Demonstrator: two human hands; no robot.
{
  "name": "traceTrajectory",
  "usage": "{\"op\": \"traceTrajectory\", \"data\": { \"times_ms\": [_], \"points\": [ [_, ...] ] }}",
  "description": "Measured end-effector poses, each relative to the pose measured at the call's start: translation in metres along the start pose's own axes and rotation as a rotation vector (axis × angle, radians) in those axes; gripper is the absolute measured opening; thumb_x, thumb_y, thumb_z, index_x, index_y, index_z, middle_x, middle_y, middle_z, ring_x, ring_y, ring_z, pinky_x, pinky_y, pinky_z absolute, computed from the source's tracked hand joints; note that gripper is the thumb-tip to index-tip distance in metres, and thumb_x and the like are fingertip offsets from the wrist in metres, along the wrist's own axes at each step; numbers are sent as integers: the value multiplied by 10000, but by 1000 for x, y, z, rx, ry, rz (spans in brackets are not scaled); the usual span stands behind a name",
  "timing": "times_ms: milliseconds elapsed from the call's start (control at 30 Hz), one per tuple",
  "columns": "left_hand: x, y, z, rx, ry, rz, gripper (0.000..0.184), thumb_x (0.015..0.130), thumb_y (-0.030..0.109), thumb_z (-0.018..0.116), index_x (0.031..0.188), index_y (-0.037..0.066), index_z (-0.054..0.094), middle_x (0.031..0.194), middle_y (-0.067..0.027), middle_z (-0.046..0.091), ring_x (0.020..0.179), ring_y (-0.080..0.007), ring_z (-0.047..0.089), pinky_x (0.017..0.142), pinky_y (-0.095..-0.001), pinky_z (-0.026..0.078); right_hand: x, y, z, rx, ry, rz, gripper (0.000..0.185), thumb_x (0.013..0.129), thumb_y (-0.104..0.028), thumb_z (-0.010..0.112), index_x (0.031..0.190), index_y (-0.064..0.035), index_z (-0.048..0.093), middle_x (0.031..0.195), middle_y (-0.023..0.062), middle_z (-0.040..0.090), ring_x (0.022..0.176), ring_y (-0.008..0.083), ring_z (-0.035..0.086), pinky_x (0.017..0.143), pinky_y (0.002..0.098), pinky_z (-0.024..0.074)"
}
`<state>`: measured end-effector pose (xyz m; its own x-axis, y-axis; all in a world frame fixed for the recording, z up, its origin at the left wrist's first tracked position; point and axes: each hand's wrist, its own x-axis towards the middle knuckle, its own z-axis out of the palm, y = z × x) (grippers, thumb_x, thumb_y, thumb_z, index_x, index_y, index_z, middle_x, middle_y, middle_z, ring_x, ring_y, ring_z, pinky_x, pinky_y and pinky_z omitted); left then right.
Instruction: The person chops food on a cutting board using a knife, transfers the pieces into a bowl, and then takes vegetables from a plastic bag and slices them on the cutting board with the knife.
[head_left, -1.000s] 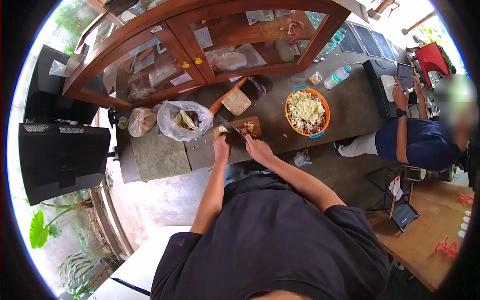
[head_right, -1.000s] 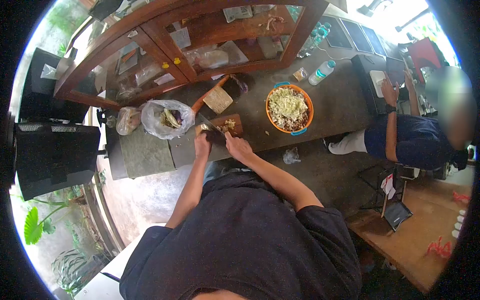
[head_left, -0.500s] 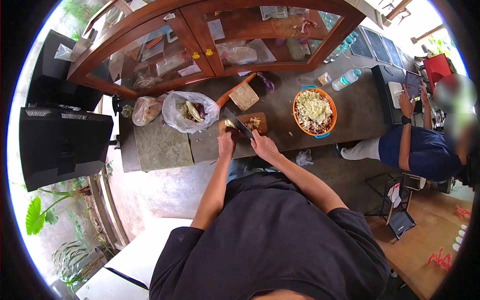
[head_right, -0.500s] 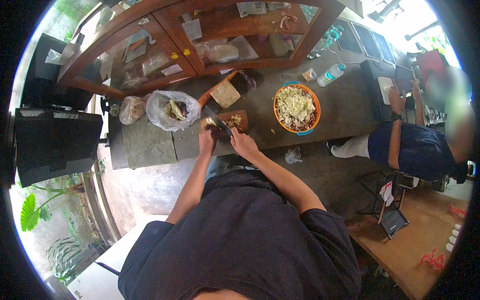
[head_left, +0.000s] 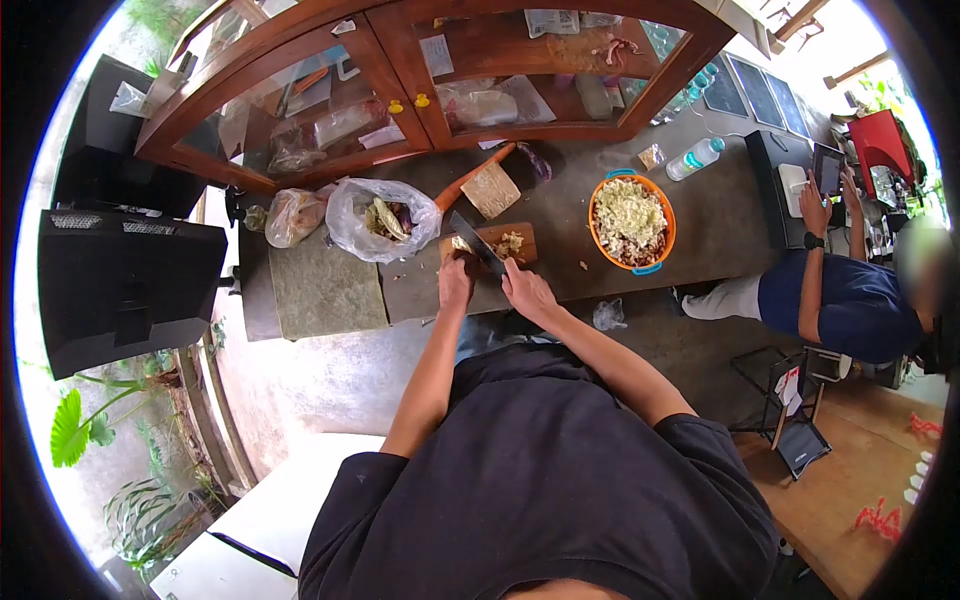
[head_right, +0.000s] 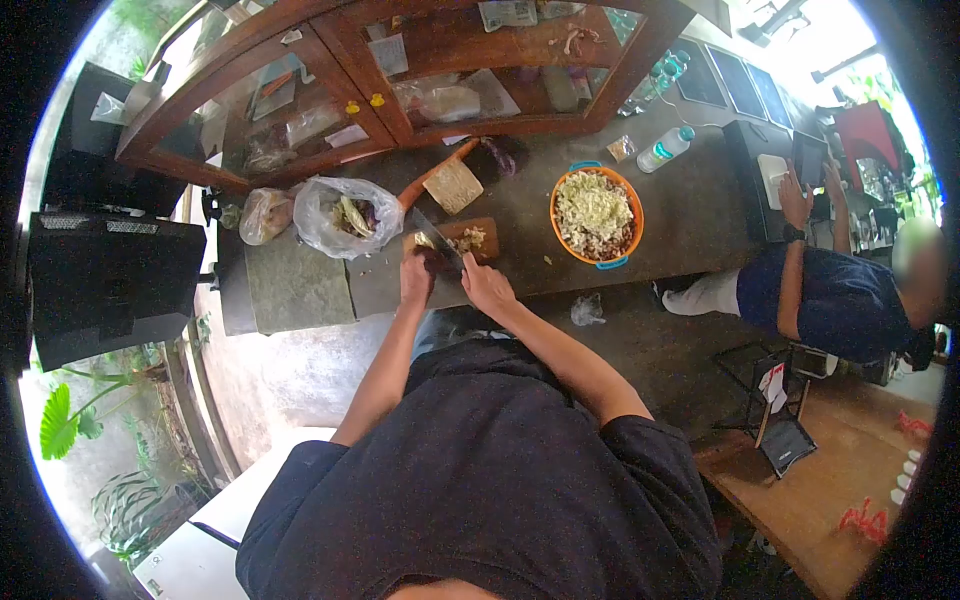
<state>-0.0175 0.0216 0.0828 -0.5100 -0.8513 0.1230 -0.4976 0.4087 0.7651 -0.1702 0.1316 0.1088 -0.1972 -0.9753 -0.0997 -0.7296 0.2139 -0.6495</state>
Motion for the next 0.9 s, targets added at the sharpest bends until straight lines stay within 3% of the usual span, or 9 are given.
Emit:
{"op": "traceTrajectory", "data": {
  "times_ms": [100,333,500,533,600,900],
  "points": [
    [-4,2,3,-26,73,-170,260,913,120,465,888,-67,643,939,-303,639,884,-492,609,791,-513,481,2,-2,4,-16,-5,10,188,969,-188,506,1039,-56,392,677,229,619,648,467,619,578,591,480],
    [-7,-26,19,25,114,-192,264,920,124,457,894,-66,637,917,-300,627,897,-489,601,782,-510,476,8,-8,11,-13,-36,72,188,978,-205,489,1050,-56,398,682,236,626,653,466,625,586,590,489],
    [-4,-26,20,235,93,14,119,808,43,580,868,-37,645,897,-255,623,870,-447,610,768,-499,497,5,-5,8,66,29,89,203,966,-203,519,1034,-56,397,688,251,630,660,484,617,604,594,485],
    [-4,-23,19,236,93,16,119,808,43,580,868,-37,645,897,-255,623,870,-447,610,768,-499,497,4,-4,6,66,30,89,203,966,-203,519,1034,-56,397,688,251,630,660,484,617,604,594,485],
    [-5,-16,20,177,34,-120,220,687,-32,627,907,-17,625,1011,-209,621,1003,-421,570,869,-475,484,-1,1,3,60,13,87,198,964,-193,525,1020,-57,391,689,255,628,665,489,613,614,598,482],
    [2,-12,38,302,21,-42,186,666,-15,661,851,0,655,1055,-207,617,1051,-398,564,889,-465,501,-8,15,-10,37,120,85,198,960,-182,543,992,-65,386,678,252,622,656,484,613,579,589,479]
  ]
}}
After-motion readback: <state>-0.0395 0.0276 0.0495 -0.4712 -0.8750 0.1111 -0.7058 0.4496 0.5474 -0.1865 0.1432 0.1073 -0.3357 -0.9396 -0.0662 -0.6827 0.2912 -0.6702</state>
